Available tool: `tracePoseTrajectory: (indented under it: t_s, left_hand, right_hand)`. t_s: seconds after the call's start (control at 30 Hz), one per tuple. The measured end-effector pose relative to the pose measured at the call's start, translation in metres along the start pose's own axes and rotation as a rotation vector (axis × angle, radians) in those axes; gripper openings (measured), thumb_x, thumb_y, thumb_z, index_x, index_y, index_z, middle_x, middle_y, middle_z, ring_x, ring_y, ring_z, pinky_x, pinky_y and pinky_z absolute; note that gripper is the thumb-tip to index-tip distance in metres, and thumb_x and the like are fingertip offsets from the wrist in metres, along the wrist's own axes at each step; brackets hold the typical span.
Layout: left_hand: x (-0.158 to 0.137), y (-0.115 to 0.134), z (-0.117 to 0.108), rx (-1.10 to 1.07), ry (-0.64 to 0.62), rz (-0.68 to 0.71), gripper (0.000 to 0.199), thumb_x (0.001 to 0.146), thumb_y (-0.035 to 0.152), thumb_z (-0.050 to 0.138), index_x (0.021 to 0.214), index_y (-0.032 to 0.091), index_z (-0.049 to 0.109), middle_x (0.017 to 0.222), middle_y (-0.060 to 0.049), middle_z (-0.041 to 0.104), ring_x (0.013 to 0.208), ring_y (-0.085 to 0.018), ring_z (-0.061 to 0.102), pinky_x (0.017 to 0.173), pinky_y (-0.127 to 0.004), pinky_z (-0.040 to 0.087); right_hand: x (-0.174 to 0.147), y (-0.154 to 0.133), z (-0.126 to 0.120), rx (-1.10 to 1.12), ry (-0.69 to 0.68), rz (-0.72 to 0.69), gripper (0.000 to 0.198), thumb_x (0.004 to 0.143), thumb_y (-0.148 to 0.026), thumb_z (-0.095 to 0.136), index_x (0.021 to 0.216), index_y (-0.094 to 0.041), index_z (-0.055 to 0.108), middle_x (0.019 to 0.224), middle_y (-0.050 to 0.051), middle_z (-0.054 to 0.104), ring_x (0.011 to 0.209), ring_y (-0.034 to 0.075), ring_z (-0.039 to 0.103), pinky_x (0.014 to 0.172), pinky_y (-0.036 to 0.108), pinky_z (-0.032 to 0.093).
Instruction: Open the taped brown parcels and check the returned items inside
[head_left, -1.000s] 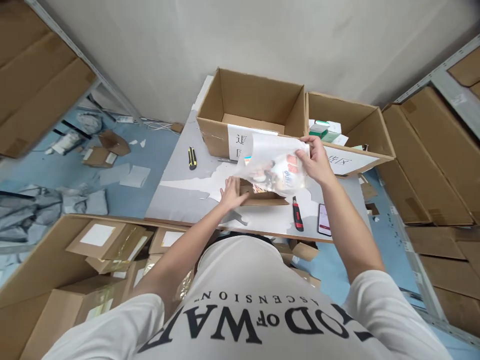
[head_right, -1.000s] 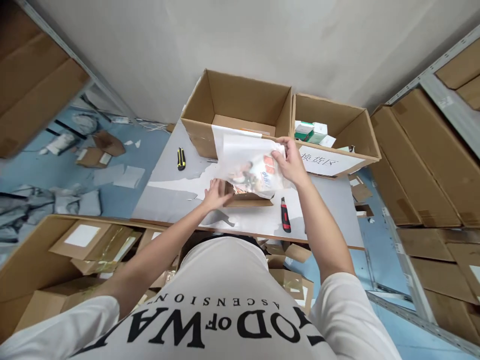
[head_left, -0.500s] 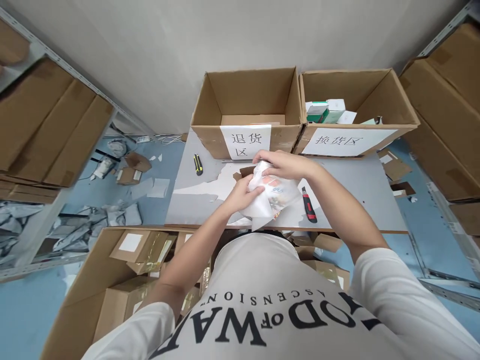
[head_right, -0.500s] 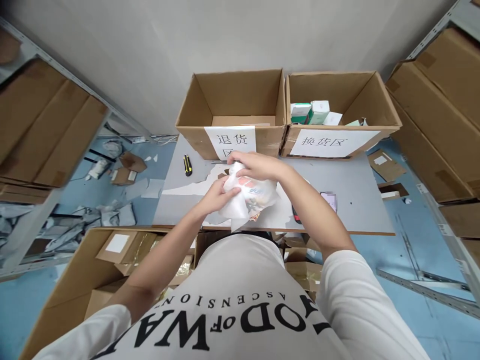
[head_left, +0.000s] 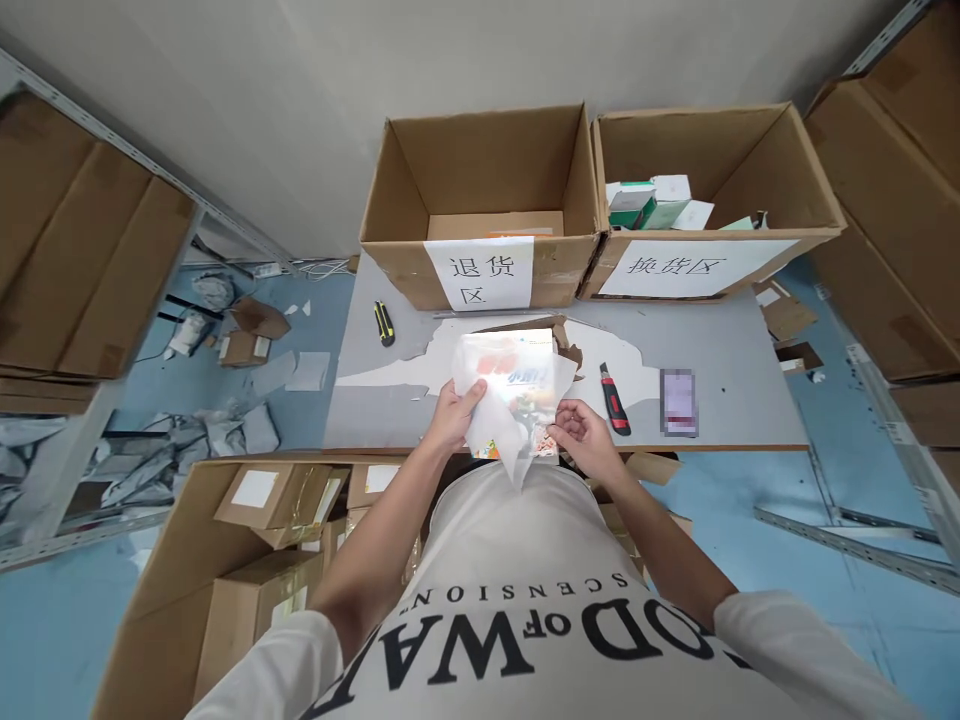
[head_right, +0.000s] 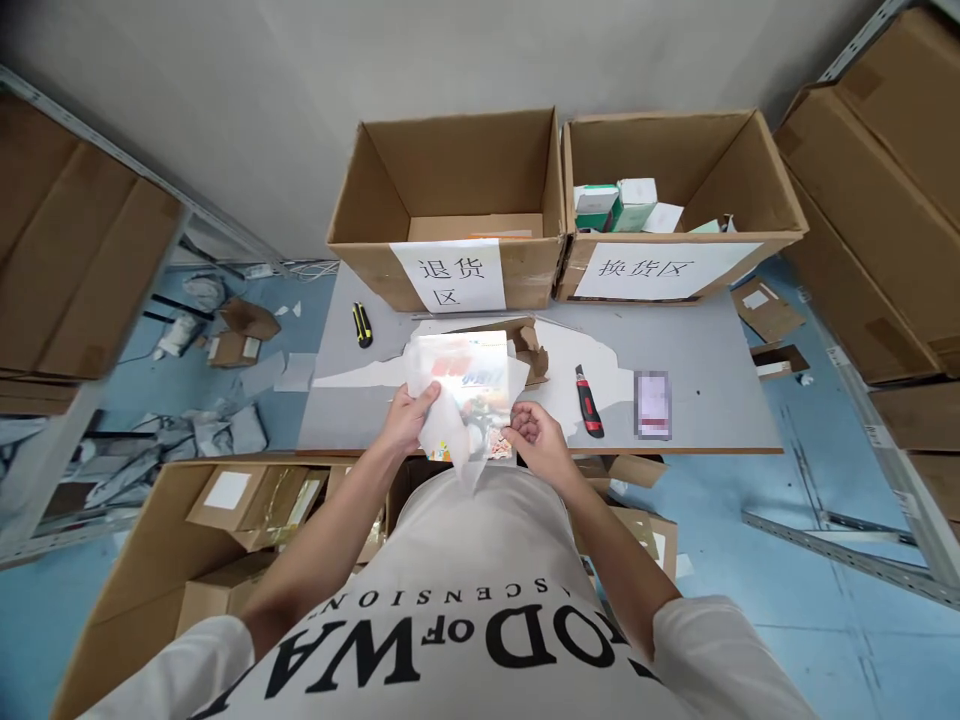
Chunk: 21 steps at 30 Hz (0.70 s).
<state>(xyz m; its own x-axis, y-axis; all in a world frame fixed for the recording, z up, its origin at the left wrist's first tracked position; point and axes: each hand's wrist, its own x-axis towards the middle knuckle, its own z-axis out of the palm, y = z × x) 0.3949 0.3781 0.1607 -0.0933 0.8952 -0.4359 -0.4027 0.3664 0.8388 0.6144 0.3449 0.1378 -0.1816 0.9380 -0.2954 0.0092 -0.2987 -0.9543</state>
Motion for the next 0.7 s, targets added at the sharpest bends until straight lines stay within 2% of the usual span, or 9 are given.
tracePoseTrajectory:
  t_s: [0.1,0.2,0.3,0.4,0.5,0.6,0.7]
  left_hand:
    - [-0.001,0.001,-0.003,-0.026,0.014,-0.036,0.046,0.057,0.046,0.084,0.082,0.014,0.061,0.063,0.001,0.062,0.051,-0.011,0.056,0.051,-0.025,0.049]
    - [-0.002,0.002,-0.005,-0.046,0.025,-0.044,0.05,0.055,0.048,0.085,0.084,0.015,0.062,0.065,0.0,0.064,0.052,-0.013,0.058,0.053,-0.026,0.051]
    - [-0.004,0.001,-0.009,-0.032,0.042,-0.006,0.051,0.055,0.051,0.084,0.082,0.015,0.062,0.064,0.001,0.063,0.051,-0.012,0.057,0.052,-0.025,0.05]
    - [-0.001,0.005,-0.024,0.041,0.108,0.066,0.05,0.057,0.055,0.081,0.078,0.014,0.061,0.062,0.0,0.062,0.051,-0.011,0.057,0.05,-0.022,0.048]
    - [0.016,0.015,-0.06,0.105,0.27,0.174,0.052,0.059,0.056,0.08,0.083,0.014,0.062,0.072,-0.004,0.067,0.06,-0.013,0.061,0.054,-0.023,0.051]
    - [0.047,0.017,-0.115,0.142,0.491,0.339,0.05,0.066,0.054,0.075,0.093,0.014,0.061,0.091,-0.008,0.07,0.078,-0.015,0.066,0.07,-0.025,0.055]
    - [0.076,-0.001,-0.164,0.254,0.641,0.299,0.047,0.076,0.047,0.066,0.104,0.011,0.058,0.105,-0.013,0.068,0.094,-0.018,0.066,0.084,-0.03,0.053]
  right_hand:
    - [0.003,-0.001,0.004,0.072,-0.066,0.017,0.064,0.061,-0.038,0.082,0.115,-0.025,0.051,0.097,0.004,0.062,0.083,0.016,0.062,0.068,0.031,0.054]
    - [0.009,-0.007,0.003,0.136,-0.175,0.061,0.064,0.061,-0.034,0.083,0.116,-0.026,0.05,0.091,0.0,0.063,0.078,0.014,0.063,0.067,0.028,0.054]
    - [0.01,-0.016,0.006,0.131,-0.311,0.139,0.052,0.069,-0.04,0.077,0.113,-0.024,0.054,0.088,0.001,0.065,0.077,0.015,0.065,0.065,0.029,0.057]
    - [0.009,-0.025,0.008,0.125,-0.317,0.212,0.053,0.076,-0.045,0.068,0.122,-0.027,0.051,0.093,0.002,0.067,0.074,0.017,0.068,0.06,0.031,0.059]
    - [0.008,-0.03,0.002,0.123,-0.214,0.184,0.06,0.076,-0.046,0.069,0.13,-0.03,0.05,0.101,0.004,0.069,0.078,0.019,0.069,0.059,0.032,0.061]
    - [0.009,-0.027,-0.011,0.109,-0.087,0.125,0.063,0.074,-0.049,0.07,0.131,-0.031,0.051,0.107,0.006,0.069,0.079,0.021,0.07,0.056,0.032,0.061]
    - [0.007,-0.015,-0.021,0.119,-0.015,0.13,0.066,0.073,-0.053,0.07,0.132,-0.031,0.05,0.107,0.006,0.07,0.073,0.021,0.071,0.053,0.032,0.06]
